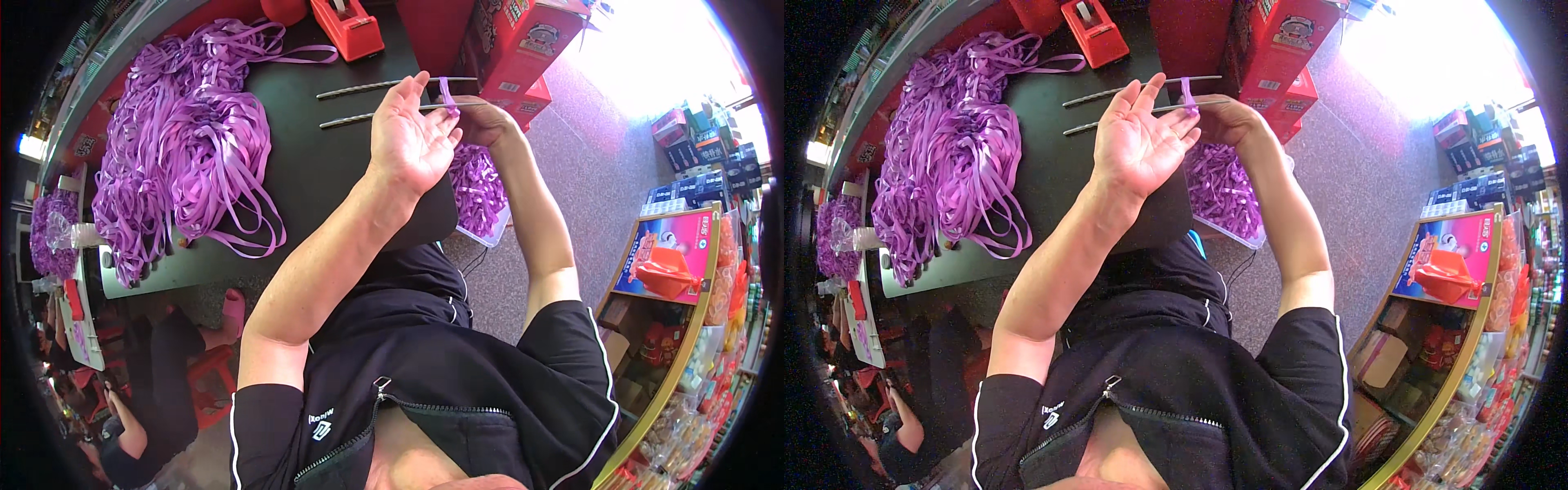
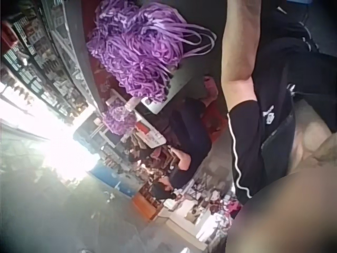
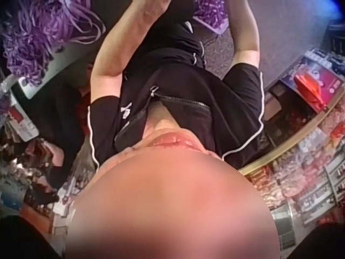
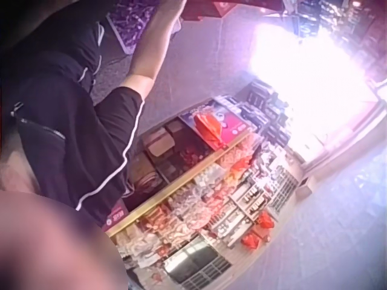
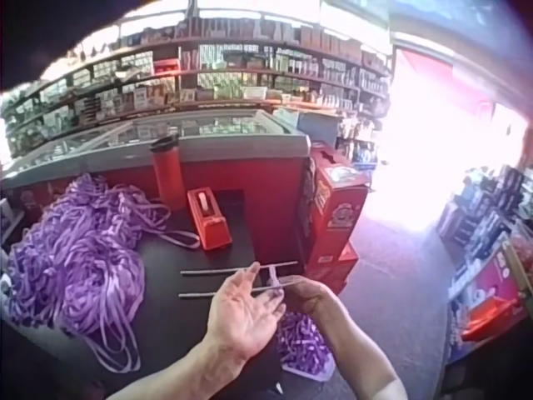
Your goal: The person is preparing and assembling purple lanyards or ribbons using a tape dispenser and alignment rods.
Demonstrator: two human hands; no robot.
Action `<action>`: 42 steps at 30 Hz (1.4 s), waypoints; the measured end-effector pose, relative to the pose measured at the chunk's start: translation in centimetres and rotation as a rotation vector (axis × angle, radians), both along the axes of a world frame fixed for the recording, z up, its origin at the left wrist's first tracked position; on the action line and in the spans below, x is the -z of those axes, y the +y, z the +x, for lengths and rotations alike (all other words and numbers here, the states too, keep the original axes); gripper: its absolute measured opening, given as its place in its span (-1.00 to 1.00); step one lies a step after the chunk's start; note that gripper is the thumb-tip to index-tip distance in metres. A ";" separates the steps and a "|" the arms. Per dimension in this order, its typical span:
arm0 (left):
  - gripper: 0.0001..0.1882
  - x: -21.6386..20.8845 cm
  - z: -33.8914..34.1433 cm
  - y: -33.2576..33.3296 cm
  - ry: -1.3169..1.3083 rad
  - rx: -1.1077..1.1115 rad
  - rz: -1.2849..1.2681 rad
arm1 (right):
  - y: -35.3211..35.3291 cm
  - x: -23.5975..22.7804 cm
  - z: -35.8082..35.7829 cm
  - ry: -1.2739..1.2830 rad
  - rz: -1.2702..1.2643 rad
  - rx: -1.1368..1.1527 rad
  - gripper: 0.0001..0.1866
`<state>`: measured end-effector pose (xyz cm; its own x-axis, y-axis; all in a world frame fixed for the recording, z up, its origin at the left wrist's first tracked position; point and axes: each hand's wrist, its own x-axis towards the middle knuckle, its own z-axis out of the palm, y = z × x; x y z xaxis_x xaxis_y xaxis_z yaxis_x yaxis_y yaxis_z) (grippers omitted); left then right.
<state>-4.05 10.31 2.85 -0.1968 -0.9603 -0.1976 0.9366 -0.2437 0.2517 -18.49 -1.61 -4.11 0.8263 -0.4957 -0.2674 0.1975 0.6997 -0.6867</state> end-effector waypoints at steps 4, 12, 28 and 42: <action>-0.41 0.8 0.2 -0.1 0.015 0.037 -0.074 | -1.0 1.9 0.7 -0.063 -0.029 0.078 -0.73; -0.45 -0.2 0.0 0.0 0.005 -0.009 -0.015 | -1.1 2.8 1.8 -0.222 -0.079 0.116 -0.75; -0.27 -0.4 0.0 0.3 0.005 -0.015 -0.017 | 3.0 -7.7 -1.9 1.025 -1.429 0.619 -0.71; -0.23 0.5 -0.1 -0.5 0.043 -0.025 -0.020 | 6.4 -9.0 4.6 1.501 -1.841 0.465 -0.81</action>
<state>-4.20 9.81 2.37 -0.1802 -0.9688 -0.1703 0.9524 -0.2151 0.2159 -13.90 4.76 4.88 0.3850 -0.8273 0.4091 -0.8942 -0.4440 -0.0564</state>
